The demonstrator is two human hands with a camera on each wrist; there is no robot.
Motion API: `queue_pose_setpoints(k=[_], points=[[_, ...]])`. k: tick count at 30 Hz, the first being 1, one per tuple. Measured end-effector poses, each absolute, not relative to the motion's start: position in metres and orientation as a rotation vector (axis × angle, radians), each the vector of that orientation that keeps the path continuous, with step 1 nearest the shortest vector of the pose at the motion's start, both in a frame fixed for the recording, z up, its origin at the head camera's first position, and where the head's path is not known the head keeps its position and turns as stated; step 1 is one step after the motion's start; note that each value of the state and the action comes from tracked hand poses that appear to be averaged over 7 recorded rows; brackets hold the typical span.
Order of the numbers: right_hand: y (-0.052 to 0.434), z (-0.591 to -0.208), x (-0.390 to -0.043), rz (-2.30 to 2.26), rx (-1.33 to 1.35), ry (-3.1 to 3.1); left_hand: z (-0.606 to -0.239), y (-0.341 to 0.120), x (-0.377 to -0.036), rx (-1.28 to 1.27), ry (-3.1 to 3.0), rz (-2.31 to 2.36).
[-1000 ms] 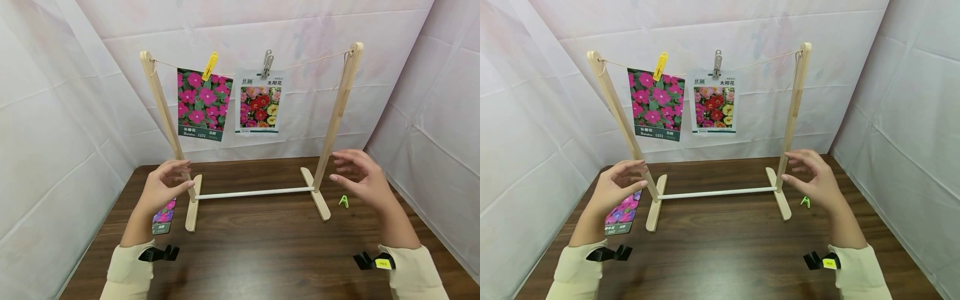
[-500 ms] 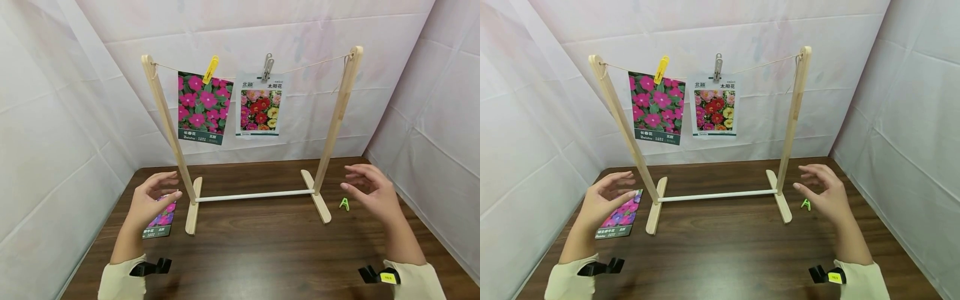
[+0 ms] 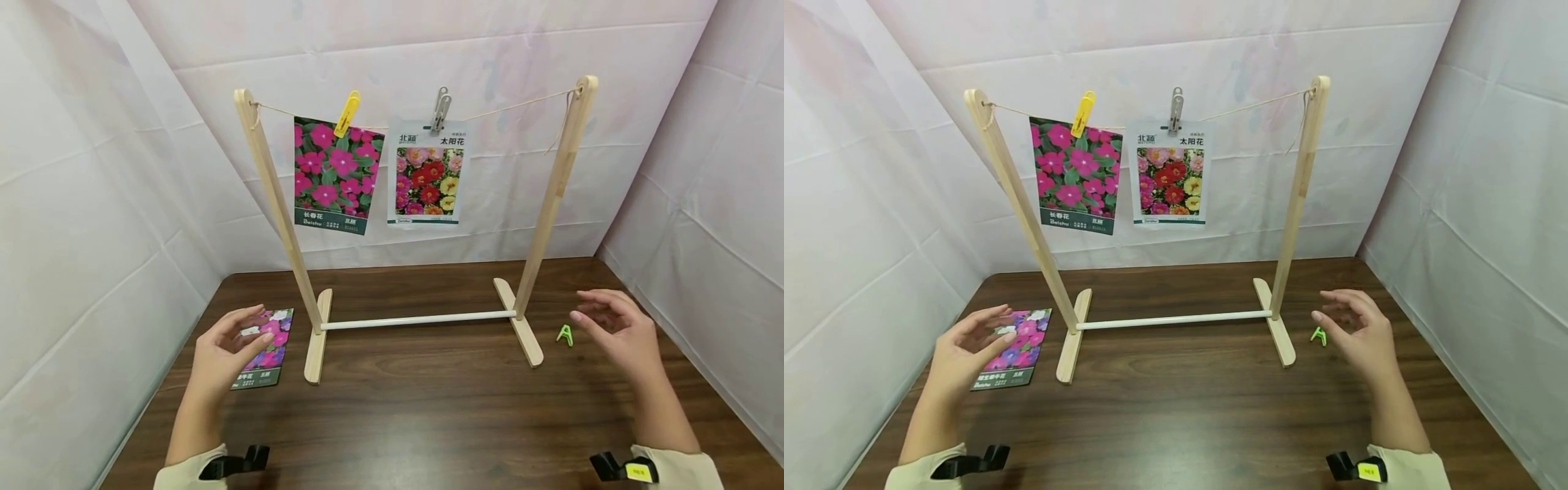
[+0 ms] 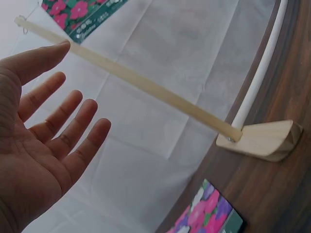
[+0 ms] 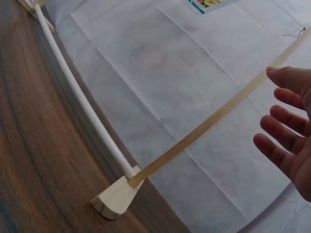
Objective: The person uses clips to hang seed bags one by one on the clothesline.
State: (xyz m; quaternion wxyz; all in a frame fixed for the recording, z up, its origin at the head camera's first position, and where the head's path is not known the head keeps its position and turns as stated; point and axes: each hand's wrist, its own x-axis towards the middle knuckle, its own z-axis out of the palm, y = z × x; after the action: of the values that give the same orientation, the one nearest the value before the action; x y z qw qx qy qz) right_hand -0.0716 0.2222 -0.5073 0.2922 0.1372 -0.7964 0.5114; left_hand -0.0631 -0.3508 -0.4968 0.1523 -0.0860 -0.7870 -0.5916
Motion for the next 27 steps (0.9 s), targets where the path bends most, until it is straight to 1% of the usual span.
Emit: queue_pose_setpoints(k=[3,8,15,21,27], points=[[0.223,-0.513,-0.070,1.381,0.301,-2.128,-0.502,-0.357,-0.059,-0.160,-2.268,-1.688],[0.226,-0.528,-0.071,1.356,0.116,-2.180,-0.510,-0.368,-0.055,-0.039,-2.282,-1.628],[0.228,-0.549,-0.073,1.330,-0.136,-2.257,-0.531,-0.392,-0.056,0.160,-2.292,-1.553],[0.234,-0.563,-0.073,1.279,-0.274,-2.333,-0.548,-0.414,-0.058,0.299,-2.302,-1.562],[0.243,-0.574,-0.075,1.220,-0.348,-2.475,-0.560,-0.429,-0.059,0.410,-2.382,-1.529]])
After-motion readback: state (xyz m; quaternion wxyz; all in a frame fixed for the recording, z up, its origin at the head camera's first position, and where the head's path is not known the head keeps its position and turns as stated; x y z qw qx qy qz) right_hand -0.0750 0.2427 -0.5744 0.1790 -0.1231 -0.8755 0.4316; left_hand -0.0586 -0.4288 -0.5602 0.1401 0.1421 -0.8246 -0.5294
